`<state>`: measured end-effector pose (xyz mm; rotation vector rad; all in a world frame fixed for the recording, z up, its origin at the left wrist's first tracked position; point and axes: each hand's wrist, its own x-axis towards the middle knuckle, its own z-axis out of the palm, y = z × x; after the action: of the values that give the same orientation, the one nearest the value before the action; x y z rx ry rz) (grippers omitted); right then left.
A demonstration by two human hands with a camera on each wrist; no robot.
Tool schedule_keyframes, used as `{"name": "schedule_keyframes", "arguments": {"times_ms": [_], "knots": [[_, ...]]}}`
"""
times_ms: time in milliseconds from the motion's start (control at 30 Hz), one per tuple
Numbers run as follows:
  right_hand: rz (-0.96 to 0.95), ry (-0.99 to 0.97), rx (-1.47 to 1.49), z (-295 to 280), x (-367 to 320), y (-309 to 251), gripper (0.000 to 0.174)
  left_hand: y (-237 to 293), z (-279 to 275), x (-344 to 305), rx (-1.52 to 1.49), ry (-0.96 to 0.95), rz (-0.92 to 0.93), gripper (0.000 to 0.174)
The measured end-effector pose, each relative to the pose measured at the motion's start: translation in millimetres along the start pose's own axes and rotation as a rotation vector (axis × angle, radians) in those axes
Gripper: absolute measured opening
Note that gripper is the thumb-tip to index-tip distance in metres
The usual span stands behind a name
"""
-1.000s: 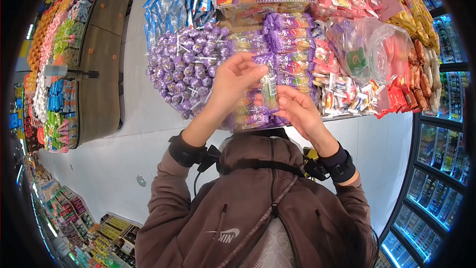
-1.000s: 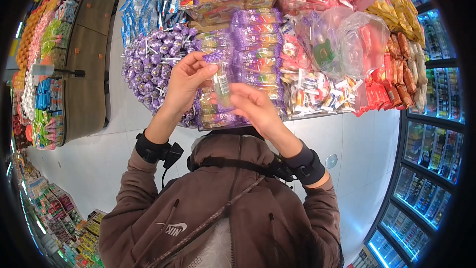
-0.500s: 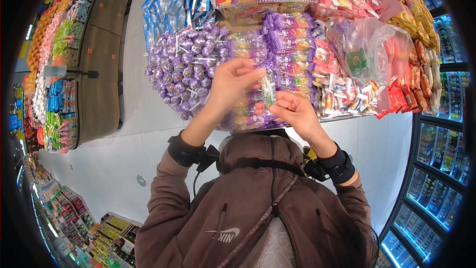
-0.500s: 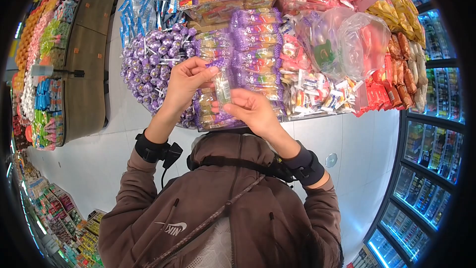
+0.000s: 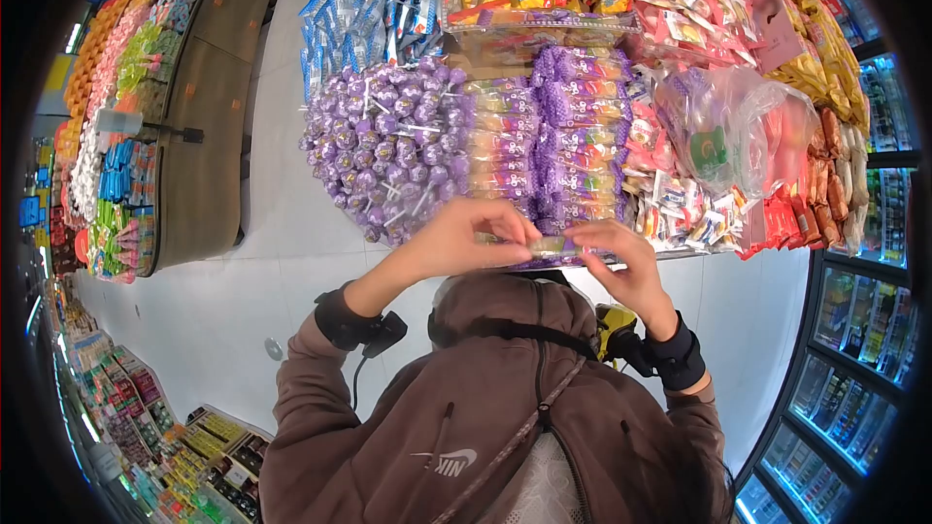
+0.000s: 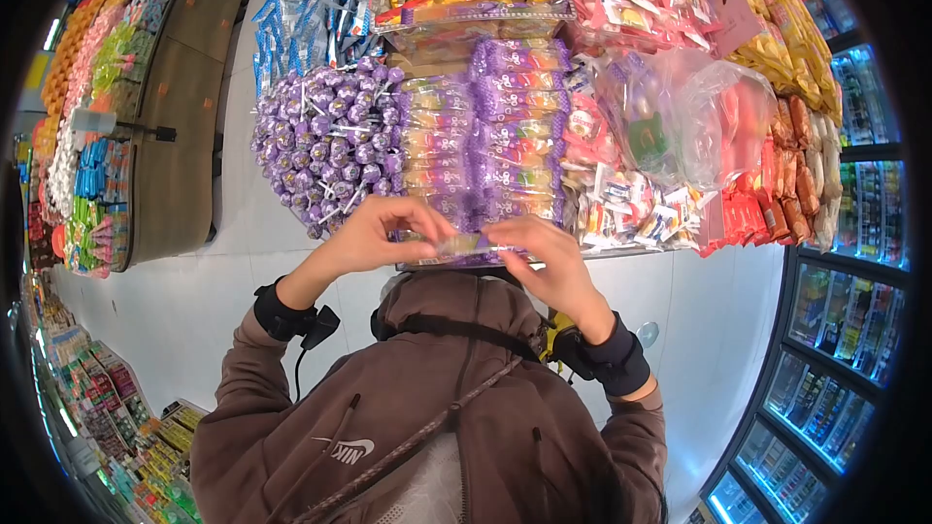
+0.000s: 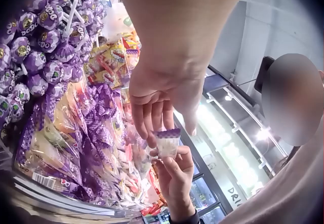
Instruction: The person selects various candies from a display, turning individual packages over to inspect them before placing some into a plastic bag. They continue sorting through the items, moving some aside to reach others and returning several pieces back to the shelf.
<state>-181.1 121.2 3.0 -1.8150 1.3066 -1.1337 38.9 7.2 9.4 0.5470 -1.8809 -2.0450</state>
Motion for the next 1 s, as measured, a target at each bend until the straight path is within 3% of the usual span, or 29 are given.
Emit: {"name": "schedule_keyframes", "arguments": {"times_ms": [67,167,233,400,500,633,1000], "knots": [[-0.068,-0.052,-0.066,0,-1,1,0.024,3,3,1,0.157,-0.065,-0.014,0.021],[-0.124,-0.094,-0.155,3,-3,2,0.027,12,18,6,0.270,-0.011,-0.107,0.023],[-0.130,-0.100,-0.179,7,-3,1,0.027,4,25,7,0.312,0.015,-0.041,0.024],[0.003,-0.059,-0.180,6,-2,3,0.028,-14,24,2,0.340,0.121,-0.066,0.020],[0.096,0.014,-0.168,-1,-7,9,0.029,-24,12,-2,0.915,0.361,0.141,0.018],[0.184,0.078,-0.075,-4,-12,16,0.026,-44,-1,7,1.230,0.458,0.288,0.017],[0.108,0.049,-0.073,1,-15,15,0.018,-71,-5,38,1.218,0.488,0.256,0.015]]}}
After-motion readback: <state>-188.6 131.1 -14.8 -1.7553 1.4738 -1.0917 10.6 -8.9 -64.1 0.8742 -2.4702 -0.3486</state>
